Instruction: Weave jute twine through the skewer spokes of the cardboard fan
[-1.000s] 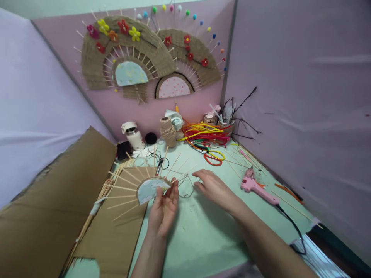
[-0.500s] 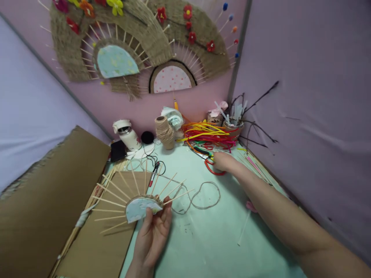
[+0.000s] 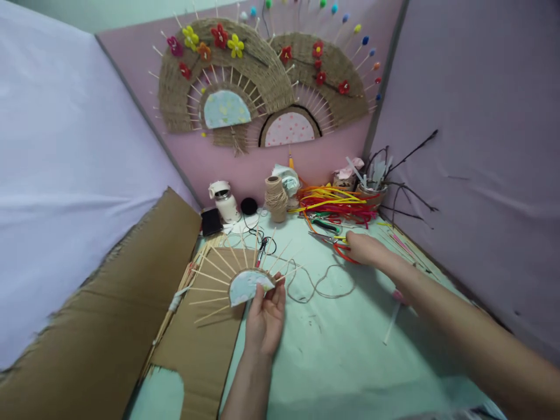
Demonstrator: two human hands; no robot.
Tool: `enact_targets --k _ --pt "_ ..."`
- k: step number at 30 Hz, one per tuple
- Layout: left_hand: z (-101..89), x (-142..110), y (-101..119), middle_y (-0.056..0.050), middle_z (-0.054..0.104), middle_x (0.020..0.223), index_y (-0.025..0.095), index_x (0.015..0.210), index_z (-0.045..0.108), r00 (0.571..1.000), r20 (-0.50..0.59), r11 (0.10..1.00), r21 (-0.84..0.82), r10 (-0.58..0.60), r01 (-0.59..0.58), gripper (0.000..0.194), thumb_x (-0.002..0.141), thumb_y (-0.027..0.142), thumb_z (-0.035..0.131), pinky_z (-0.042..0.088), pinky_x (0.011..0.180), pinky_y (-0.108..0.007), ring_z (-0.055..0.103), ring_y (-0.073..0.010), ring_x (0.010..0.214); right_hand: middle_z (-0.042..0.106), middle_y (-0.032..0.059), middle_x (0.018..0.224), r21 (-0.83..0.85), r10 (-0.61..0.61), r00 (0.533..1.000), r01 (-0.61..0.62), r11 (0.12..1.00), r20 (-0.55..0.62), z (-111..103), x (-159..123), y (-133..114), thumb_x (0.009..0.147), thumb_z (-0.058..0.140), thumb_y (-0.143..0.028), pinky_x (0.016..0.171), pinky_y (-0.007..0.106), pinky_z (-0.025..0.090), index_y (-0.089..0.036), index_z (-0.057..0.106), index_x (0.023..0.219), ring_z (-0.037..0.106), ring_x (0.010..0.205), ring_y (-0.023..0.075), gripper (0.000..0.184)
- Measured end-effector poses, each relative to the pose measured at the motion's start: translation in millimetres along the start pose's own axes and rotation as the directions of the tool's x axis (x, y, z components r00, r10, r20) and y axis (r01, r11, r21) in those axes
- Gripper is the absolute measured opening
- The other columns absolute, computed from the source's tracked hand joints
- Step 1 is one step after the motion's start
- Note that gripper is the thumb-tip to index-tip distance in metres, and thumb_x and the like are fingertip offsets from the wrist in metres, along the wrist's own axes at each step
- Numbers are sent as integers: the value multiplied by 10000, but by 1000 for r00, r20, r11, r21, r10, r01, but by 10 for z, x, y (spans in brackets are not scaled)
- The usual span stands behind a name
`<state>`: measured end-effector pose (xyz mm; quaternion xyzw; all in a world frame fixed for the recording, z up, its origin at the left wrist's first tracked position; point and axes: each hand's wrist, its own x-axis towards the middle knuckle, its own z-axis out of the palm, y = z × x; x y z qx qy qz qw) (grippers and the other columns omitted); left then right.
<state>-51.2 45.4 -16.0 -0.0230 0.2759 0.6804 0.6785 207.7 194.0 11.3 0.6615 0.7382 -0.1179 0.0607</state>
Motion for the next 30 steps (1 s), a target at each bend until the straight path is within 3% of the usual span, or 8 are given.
enact_targets --k 3,6,9,12,18,23,26,30 --pt "85 -37 -15 -148 753 1006 116 953 699 999 -32 1000 8 -7 7 268 978 159 435 596 844 -273 717 -197 1007 696 185 977 65 -2 999 5 998 -42 55 -338 10 847 553 -399 613 299 388 -144 590 1032 661 853 271 317" --pt "128 -59 -37 -138 752 975 117 933 680 1000 -14 1000 19 -25 25 269 987 182 424 598 818 -256 728 -181 957 673 88 815 283 33 995 -7 959 -90 117 -730 -37 792 600 -530 572 277 381 -182 549 1039 627 731 230 430" --pt "139 -68 -51 -135 747 961 114 952 668 1000 2 999 29 -27 27 244 984 192 440 598 807 -248 728 -175 948 625 12 737 552 72 992 -3 834 -105 165 -1130 -142 703 662 -587 561 263 416 -211 528 1034 588 663 193 518" --pt "142 -76 -51 -131 744 954 117 981 659 1000 7 999 49 -18 17 209 976 194 465 605 780 -249 729 -178 936 580 -20 705 680 73 987 43 732 -141 195 -1454 -215 668 671 -610 536 257 417 -230 537 929 536 614 164 480" --pt "147 -91 -47 -110 732 919 116 944 645 1000 15 992 122 18 -19 157 957 205 517 576 680 -205 718 -148 838 505 -38 640 675 46 986 75 734 -159 296 -1726 -73 664 661 -632 511 251 356 -229 523 761 452 568 139 436" --pt "118 -84 -59 -10 646 710 156 836 612 999 40 989 145 35 -40 131 915 261 606 403 470 -157 567 -65 554 521 -17 662 725 -18 995 81 684 -95 402 -1880 -21 705 637 -609 521 262 369 -223 534 740 477 597 157 400" --pt "102 -89 -69 16 602 664 166 804 599 995 73 988 137 64 -74 126 862 246 677 365 472 -160 525 -57 542 548 -9 688 720 -53 996 92 687 -76 444 -1970 -96 705 644 -588 533 264 388 -227 541 742 499 612 162 378" --pt "99 -99 -85 24 612 663 168 802 611 990 63 976 173 125 -134 142 818 252 724 384 520 -179 554 -64 576 546 -17 663 636 -67 992 123 762 -111 494 -1993 -177 722 642 -566 535 258 384 -230 550 737 492 603 160 348"
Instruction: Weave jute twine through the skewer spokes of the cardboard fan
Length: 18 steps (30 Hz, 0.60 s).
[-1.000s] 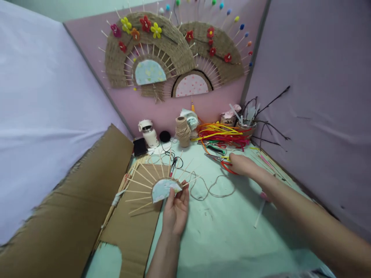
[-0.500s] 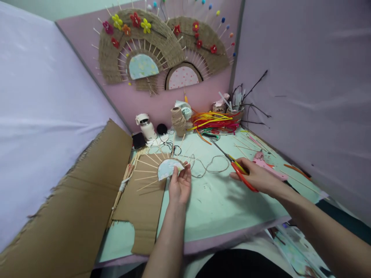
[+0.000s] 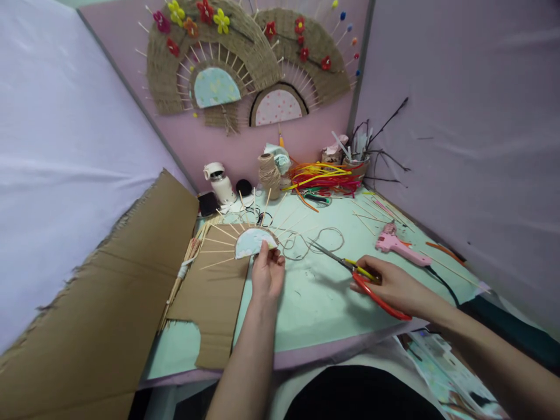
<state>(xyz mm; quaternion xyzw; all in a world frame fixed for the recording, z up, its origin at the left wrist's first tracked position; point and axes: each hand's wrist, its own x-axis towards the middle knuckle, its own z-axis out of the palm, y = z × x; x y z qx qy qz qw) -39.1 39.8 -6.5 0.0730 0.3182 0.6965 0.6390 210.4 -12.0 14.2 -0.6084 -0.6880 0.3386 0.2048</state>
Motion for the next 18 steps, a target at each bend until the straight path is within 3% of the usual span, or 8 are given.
enact_targets --k 6,13,18 --pt "37 -40 -18 20 678 744 168 839 652 996 -46 995 76 74 -71 87 801 198 725 460 706 -211 638 -77 703 614 8 652 -179 -93 995 86 980 -32 -71 56 -88 727 636 -564 528 267 346 -232 630 758 508 582 167 334" --pt "109 -139 -10 -41 738 907 162 915 677 991 96 987 121 94 -105 164 768 186 747 487 873 -273 698 -146 879 630 5 613 -280 -101 995 99 955 4 -237 142 -180 725 638 -587 493 271 299 -243 692 773 515 542 158 352" --pt "91 -161 -17 -87 750 930 147 933 669 980 198 987 152 15 -46 250 738 256 781 532 844 -320 728 -205 850 612 3 593 -354 -80 996 92 931 48 -284 169 -220 716 641 -585 492 275 285 -238 702 776 495 527 151 357"
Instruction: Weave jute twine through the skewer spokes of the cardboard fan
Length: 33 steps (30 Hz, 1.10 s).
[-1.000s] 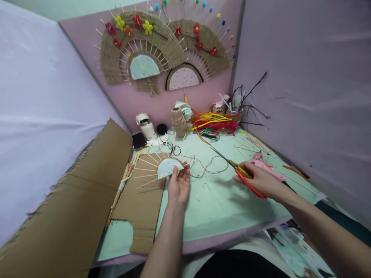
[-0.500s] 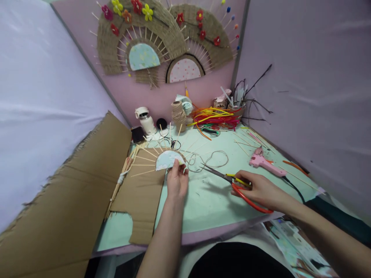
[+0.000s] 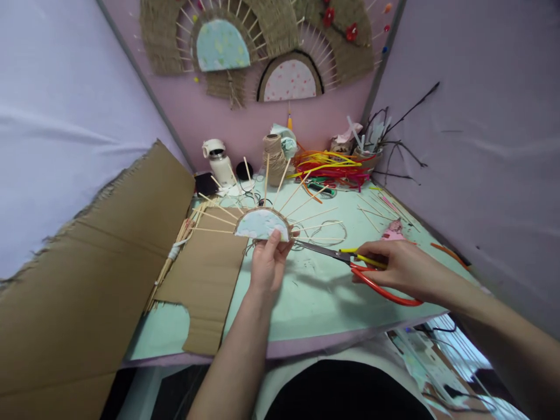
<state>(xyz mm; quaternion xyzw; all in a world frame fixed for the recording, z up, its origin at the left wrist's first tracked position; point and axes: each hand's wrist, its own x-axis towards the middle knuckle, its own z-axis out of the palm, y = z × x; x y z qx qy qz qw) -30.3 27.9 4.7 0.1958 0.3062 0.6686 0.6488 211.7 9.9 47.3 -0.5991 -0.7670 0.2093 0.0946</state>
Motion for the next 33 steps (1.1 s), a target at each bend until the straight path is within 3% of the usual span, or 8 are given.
enact_targets --k 8,16,33 --pt "-19 -15 -38 -29 725 847 174 922 637 997 65 995 94 -28 22 425 631 394 856 552 747 -305 708 -175 741 547 -12 567 -52 -83 996 84 995 23 -114 -47 -20 768 590 -617 493 263 263 -205 691 797 440 521 131 425" --pt "-35 3 -62 43 635 724 182 820 599 997 73 996 85 -14 8 370 657 410 840 546 778 -310 513 -47 540 563 -1 578 -49 -59 998 61 997 38 -159 -86 -25 760 595 -624 497 264 260 -203 683 783 459 530 141 430" --pt "0 -25 -58 39 618 720 184 824 583 998 54 995 89 -39 34 454 581 429 878 509 653 -272 594 -97 592 479 -19 550 -88 -36 998 41 995 54 -163 -67 -22 757 588 -609 499 265 247 -207 656 734 391 522 130 409"
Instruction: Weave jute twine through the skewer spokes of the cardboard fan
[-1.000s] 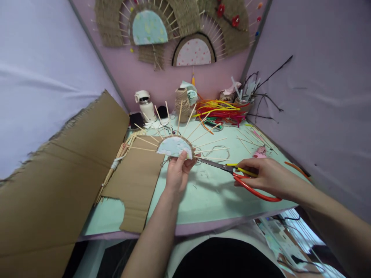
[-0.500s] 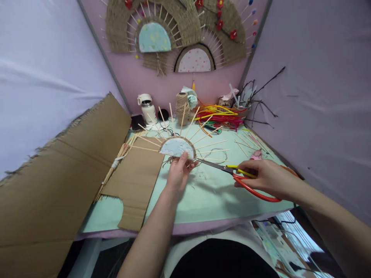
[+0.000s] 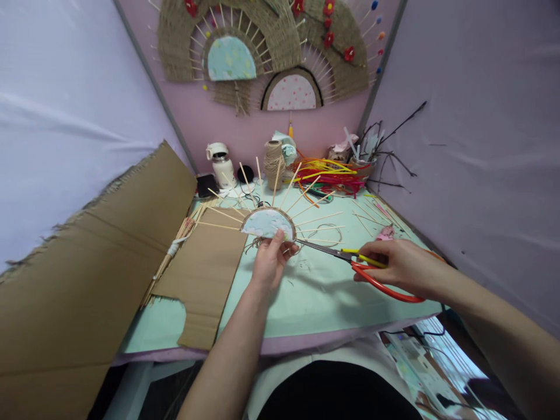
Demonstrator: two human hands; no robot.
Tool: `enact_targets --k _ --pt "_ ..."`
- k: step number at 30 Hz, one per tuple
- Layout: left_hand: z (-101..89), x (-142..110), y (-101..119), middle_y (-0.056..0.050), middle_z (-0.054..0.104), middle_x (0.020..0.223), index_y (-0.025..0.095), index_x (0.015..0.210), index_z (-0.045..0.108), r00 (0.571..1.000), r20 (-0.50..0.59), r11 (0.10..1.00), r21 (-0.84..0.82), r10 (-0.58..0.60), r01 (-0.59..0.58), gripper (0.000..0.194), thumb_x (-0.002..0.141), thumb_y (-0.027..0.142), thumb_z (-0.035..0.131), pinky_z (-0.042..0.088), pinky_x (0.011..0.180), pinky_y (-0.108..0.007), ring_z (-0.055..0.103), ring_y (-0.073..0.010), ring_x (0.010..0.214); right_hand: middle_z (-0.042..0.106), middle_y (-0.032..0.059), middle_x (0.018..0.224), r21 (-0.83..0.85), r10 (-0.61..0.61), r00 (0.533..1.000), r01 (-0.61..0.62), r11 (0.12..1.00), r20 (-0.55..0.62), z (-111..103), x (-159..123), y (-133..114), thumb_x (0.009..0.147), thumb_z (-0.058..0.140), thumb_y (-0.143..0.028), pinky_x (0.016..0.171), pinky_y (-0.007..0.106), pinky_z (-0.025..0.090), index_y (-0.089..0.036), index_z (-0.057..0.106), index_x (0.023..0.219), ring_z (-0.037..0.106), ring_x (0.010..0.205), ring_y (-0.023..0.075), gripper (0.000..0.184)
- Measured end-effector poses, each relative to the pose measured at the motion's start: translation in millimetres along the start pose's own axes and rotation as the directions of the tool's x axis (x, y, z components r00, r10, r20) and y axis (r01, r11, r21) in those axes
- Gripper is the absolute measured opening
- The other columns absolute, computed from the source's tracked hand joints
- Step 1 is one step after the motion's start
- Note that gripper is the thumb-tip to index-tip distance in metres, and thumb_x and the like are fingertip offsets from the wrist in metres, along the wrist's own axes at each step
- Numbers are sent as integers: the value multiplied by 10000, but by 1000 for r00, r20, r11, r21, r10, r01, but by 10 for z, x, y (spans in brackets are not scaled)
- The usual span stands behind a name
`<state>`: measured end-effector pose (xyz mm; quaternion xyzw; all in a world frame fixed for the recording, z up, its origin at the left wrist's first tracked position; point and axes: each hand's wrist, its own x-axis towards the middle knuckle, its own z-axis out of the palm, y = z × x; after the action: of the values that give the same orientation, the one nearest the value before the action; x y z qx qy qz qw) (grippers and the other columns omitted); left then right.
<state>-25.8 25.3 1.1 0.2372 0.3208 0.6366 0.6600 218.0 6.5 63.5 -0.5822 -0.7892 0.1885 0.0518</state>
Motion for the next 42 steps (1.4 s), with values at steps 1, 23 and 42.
enact_targets --k 1,23,42 --pt "-2 0 -1 38 618 725 184 825 584 1000 -2 1000 1 0 0 448 586 426 876 508 652 -271 593 -97 596 488 -18 556 -2 4 1000 -4 1000 2 0 0 -1 758 588 -604 499 264 249 -207 654 737 398 525 132 404" --pt "25 29 -50 73 524 669 182 780 533 999 -42 988 -154 10 -16 411 595 264 892 316 468 -173 467 -41 534 525 7 536 -114 23 997 -31 993 -72 -1 -42 -185 808 534 -588 505 285 222 -220 558 649 432 504 151 402" --pt "-3 137 -100 42 589 707 180 856 584 988 -121 988 -135 -94 78 393 648 364 861 349 494 -187 536 -62 577 607 56 599 -170 54 995 -68 983 -82 -134 -73 -352 804 607 -447 509 286 221 -207 561 627 529 553 179 302"
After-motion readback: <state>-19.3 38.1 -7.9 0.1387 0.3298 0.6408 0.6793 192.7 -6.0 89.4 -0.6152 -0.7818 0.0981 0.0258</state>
